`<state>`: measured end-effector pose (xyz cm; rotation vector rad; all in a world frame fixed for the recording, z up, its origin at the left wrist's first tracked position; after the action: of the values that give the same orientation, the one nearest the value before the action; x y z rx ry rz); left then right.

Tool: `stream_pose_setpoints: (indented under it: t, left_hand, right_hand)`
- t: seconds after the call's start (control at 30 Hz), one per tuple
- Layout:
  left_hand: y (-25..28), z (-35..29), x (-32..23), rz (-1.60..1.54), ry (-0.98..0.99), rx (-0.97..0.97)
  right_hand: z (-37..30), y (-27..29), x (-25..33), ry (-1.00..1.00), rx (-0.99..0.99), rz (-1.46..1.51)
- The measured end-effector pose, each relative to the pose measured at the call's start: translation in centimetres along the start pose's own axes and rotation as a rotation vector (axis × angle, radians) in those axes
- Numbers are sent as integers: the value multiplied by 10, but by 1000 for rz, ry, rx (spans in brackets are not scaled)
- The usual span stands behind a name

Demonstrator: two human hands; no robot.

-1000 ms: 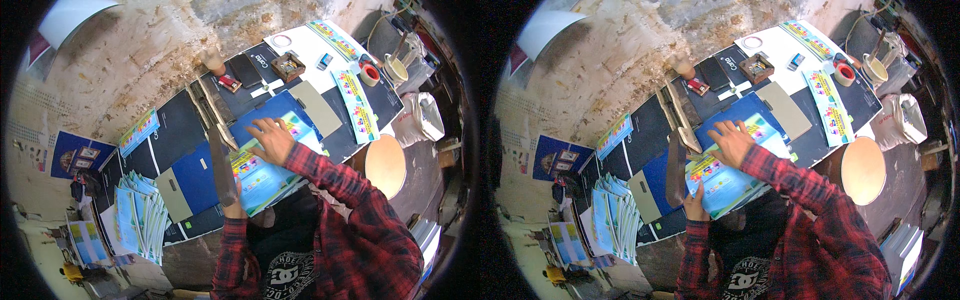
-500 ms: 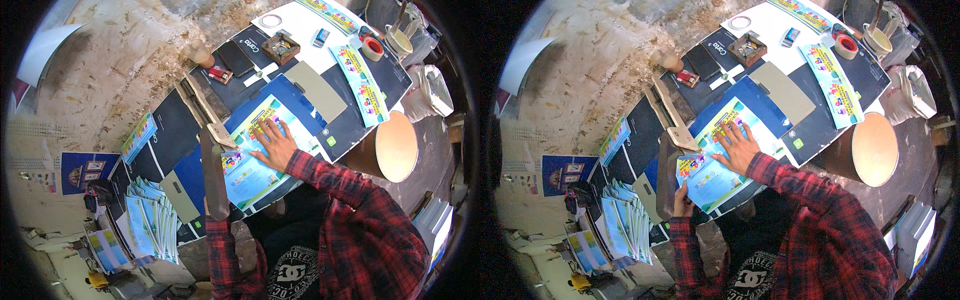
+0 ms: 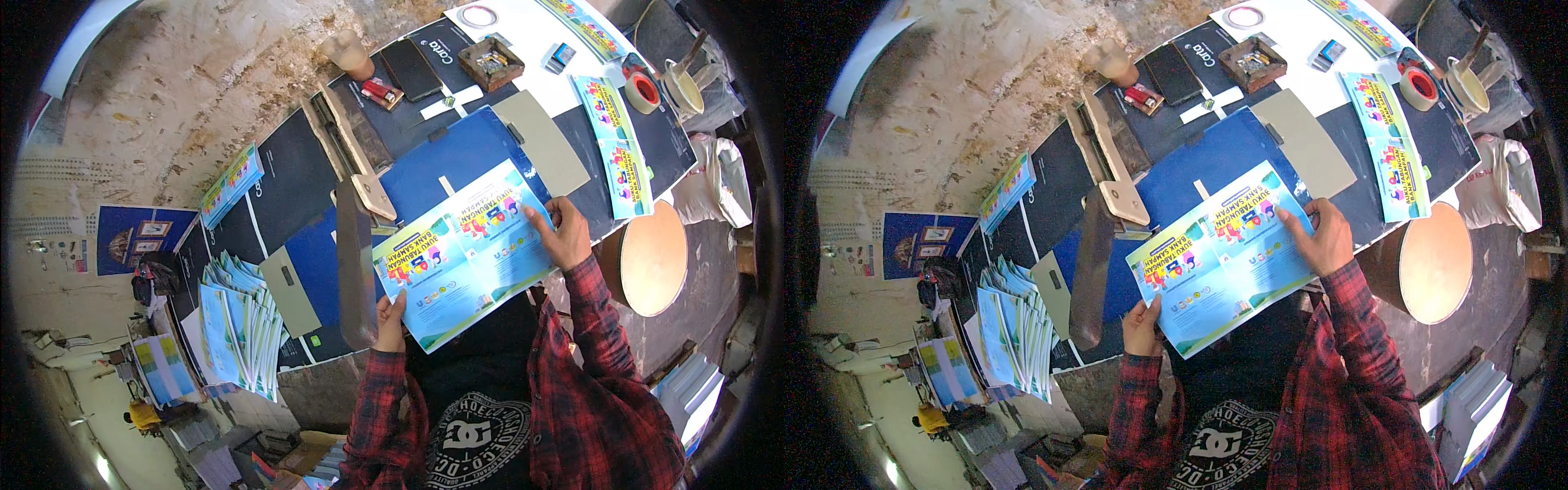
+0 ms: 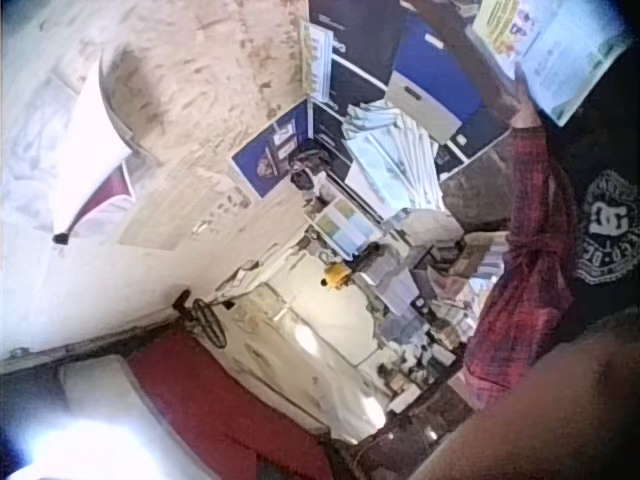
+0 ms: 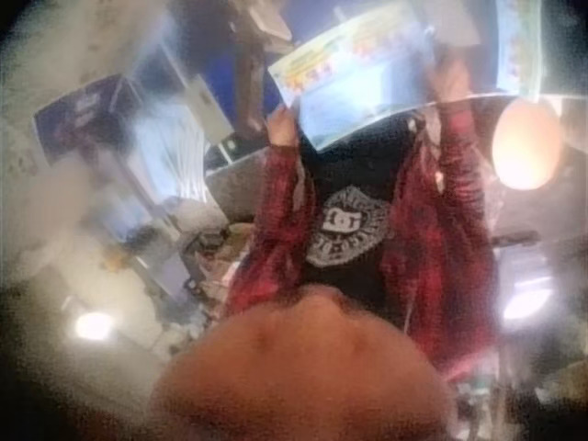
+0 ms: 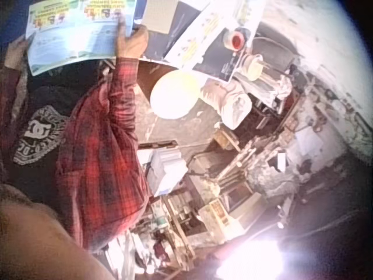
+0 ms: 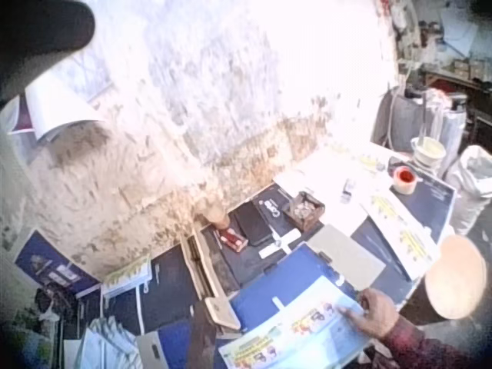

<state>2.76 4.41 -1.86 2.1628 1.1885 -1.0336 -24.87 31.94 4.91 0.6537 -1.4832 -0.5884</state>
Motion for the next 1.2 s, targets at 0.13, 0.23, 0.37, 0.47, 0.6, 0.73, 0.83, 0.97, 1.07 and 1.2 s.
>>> stream_pose_setpoints:
  t: [0.13,0.23,0.37,0.47,0.6,0.73,0.83,0.97,1.07,1.2]
  left_hand:
    - [7,-14,-23,-267,-136,-20]
    - [32,3,-29,-390,-164,19]
    - [55,35,-4,-429,-58,36]
    - [27,8,-64,-306,-355,-83]
    - [37,44,-53,-208,-209,-99]
    - [47,66,-61,-113,-413,-98]
    - [44,91,-60,-7,-310,-100]
    - [45,95,-57,-225,-81,176]
    - [87,121,-45,157,-83,73]
    - [105,138,-35,95,16,80]
  right_hand:
    - [-6,-8,19,109,-33,167]
    - [-8,-15,44,203,-64,129]
    - [-3,-42,57,339,-132,41]
    - [6,-46,61,337,-120,54]
    - [12,-55,70,382,-163,-150]
    - [18,-63,76,407,-178,-115]
    - [27,-66,78,441,-235,-125]
    - [31,-74,77,482,-320,-134]
    - [30,-76,83,457,-289,-134]
    - [29,-75,82,447,-271,-133]
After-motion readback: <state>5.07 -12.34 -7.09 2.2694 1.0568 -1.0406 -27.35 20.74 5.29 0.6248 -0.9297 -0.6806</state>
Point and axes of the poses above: each hand's wrist, its own z-axis towards the middle knuckle, its own y-axis out of the back of the hand, x = y × z, the point moved 8 cm from there along z, towards the middle knuckle, and after that the axes turned 14 degrees about -x, right-handed, at the moved point
